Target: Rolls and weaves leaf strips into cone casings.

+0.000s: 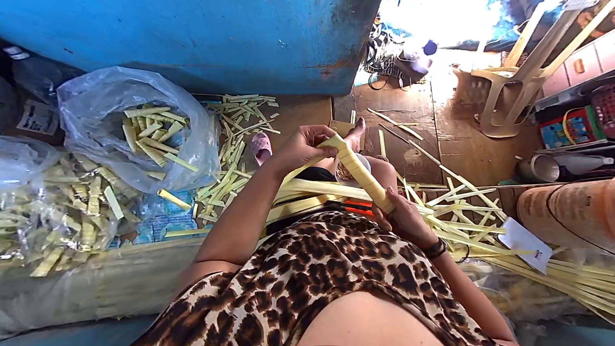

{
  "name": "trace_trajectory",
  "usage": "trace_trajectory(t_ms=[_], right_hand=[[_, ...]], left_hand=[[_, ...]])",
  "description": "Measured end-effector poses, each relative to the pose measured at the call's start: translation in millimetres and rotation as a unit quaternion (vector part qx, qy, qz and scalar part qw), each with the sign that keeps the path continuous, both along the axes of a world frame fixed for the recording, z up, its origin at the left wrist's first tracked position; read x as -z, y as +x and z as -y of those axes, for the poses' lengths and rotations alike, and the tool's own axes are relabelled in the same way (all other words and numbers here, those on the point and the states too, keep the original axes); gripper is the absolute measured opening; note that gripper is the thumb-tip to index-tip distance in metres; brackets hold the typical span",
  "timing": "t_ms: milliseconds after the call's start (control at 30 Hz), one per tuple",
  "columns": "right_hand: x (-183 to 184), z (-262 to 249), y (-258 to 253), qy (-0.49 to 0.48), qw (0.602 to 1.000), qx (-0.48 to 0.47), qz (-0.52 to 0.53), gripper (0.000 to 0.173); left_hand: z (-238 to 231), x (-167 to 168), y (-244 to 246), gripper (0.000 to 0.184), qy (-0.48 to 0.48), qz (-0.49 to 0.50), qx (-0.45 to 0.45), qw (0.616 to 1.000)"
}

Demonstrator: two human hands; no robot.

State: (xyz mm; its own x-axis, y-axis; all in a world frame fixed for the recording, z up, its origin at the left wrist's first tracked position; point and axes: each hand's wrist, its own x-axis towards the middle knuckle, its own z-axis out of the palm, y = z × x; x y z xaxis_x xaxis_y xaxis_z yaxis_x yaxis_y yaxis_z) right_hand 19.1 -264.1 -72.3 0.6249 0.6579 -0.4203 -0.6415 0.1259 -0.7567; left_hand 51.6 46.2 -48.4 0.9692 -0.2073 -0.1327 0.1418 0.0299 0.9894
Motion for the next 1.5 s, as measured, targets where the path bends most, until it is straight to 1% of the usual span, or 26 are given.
trace_trajectory(t_ms=[67, 167, 233, 300, 367, 433, 467, 533, 567, 633, 667, 733, 800, 833, 867, 900, 933, 967, 1000, 1033, 1100, 1167, 1233, 1367, 1433, 1500], right_hand=[[-2, 0, -2, 0.016, 0.999, -0.016, -0.030, 0.056], [4, 0, -5, 0.069, 0.995, -0.042, -0.056, 0.053], [4, -3, -5, 0.107, 0.990, -0.063, -0.061, 0.052], [1, -6, -3, 0.145, 0.982, -0.107, -0.058, 0.052], [-7, -15, 2, 0.156, 0.974, -0.155, -0.053, 0.058], [-21, -32, 8, 0.135, 0.973, -0.181, -0.049, 0.062], [-29, -43, 10, 0.117, 0.978, -0.164, -0.052, 0.059], [-39, -67, 17, 0.082, 0.991, -0.082, -0.065, 0.059], [-43, -83, 22, 0.070, 0.994, -0.029, -0.083, 0.056], [-44, -104, 29, 0.072, 0.991, 0.027, -0.106, 0.052], [-40, -111, 29, 0.077, 0.991, 0.038, -0.103, 0.052], [-29, -116, 27, 0.065, 0.995, 0.028, -0.070, 0.053], [-17, -110, 36, 0.001, 0.999, -0.028, 0.030, 0.051], [-8, -104, 48, -0.055, 0.991, -0.059, 0.104, 0.047], [5, -96, 62, -0.130, 0.971, -0.083, 0.183, 0.041], [20, -88, 77, -0.217, 0.937, -0.099, 0.255, 0.039], [32, -80, 90, -0.305, 0.892, -0.119, 0.311, 0.035], [42, -74, 101, -0.376, 0.848, -0.142, 0.346, 0.031], [51, -70, 106, -0.421, 0.811, -0.170, 0.368, 0.028], [56, -70, 107, -0.446, 0.785, -0.200, 0.381, 0.026], [75, -77, 105, -0.448, 0.749, -0.245, 0.422, 0.021], [104, -89, 107, -0.453, 0.732, -0.258, 0.438, 0.018], [124, -99, 108, -0.475, 0.718, -0.262, 0.436, 0.019], [144, -115, 108, -0.497, 0.735, -0.254, 0.384, 0.026], [151, -116, 109, -0.503, 0.740, -0.242, 0.375, 0.025], [149, -112, 109, -0.493, 0.749, -0.236, 0.374, 0.021]], left_hand=[[-4, 2, -1, 0.022, -0.015, -0.004, 0.013, 1.000], [-6, 5, -3, 0.020, -0.027, 0.010, 0.014, 0.999], [-5, 9, -4, 0.019, -0.036, 0.050, -0.010, 0.998], [-8, 14, -1, 0.016, -0.027, 0.099, -0.011, 0.995], [-10, 10, 0, 0.017, -0.050, 0.101, -0.001, 0.994], [-6, 6, 2, 0.015, -0.097, 0.090, 0.032, 0.991], [-2, 6, 4, 0.014, -0.117, 0.091, 0.059, 0.987], [11, 7, 6, 0.015, -0.146, 0.088, 0.091, 0.981], [16, 8, 7, 0.017, -0.157, 0.082, 0.094, 0.980], [20, 13, 7, 0.019, -0.183, 0.066, 0.084, 0.977], [18, 15, 7, 0.020, -0.190, 0.057, 0.079, 0.977], [12, 18, 2, 0.019, -0.178, 0.050, 0.070, 0.980], [1, 22, -2, 0.020, -0.146, 0.063, 0.058, 0.986], [-7, 26, -4, 0.021, -0.132, 0.073, 0.046, 0.987], [-17, 28, -6, 0.020, -0.123, 0.078, 0.030, 0.989], [-28, 28, -8, 0.020, -0.118, 0.077, 0.014, 0.990], [-38, 26, -11, 0.021, -0.116, 0.076, -0.003, 0.990], [-47, 25, -14, 0.022, -0.123, 0.074, -0.018, 0.989], [-53, 26, -18, 0.022, -0.144, 0.073, -0.027, 0.987], [-57, 26, -23, 0.023, -0.169, 0.071, -0.034, 0.983], [-58, 29, -28, 0.023, -0.205, 0.068, -0.040, 0.976], [-54, 28, -31, 0.022, -0.215, 0.063, -0.036, 0.974], [-50, 28, -35, 0.022, -0.227, 0.055, -0.026, 0.972], [-44, 25, -42, 0.019, -0.271, 0.040, -0.015, 0.962], [-44, 24, -43, 0.019, -0.290, 0.040, -0.012, 0.956], [-41, 22, -44, 0.019, -0.302, 0.038, -0.011, 0.953]])
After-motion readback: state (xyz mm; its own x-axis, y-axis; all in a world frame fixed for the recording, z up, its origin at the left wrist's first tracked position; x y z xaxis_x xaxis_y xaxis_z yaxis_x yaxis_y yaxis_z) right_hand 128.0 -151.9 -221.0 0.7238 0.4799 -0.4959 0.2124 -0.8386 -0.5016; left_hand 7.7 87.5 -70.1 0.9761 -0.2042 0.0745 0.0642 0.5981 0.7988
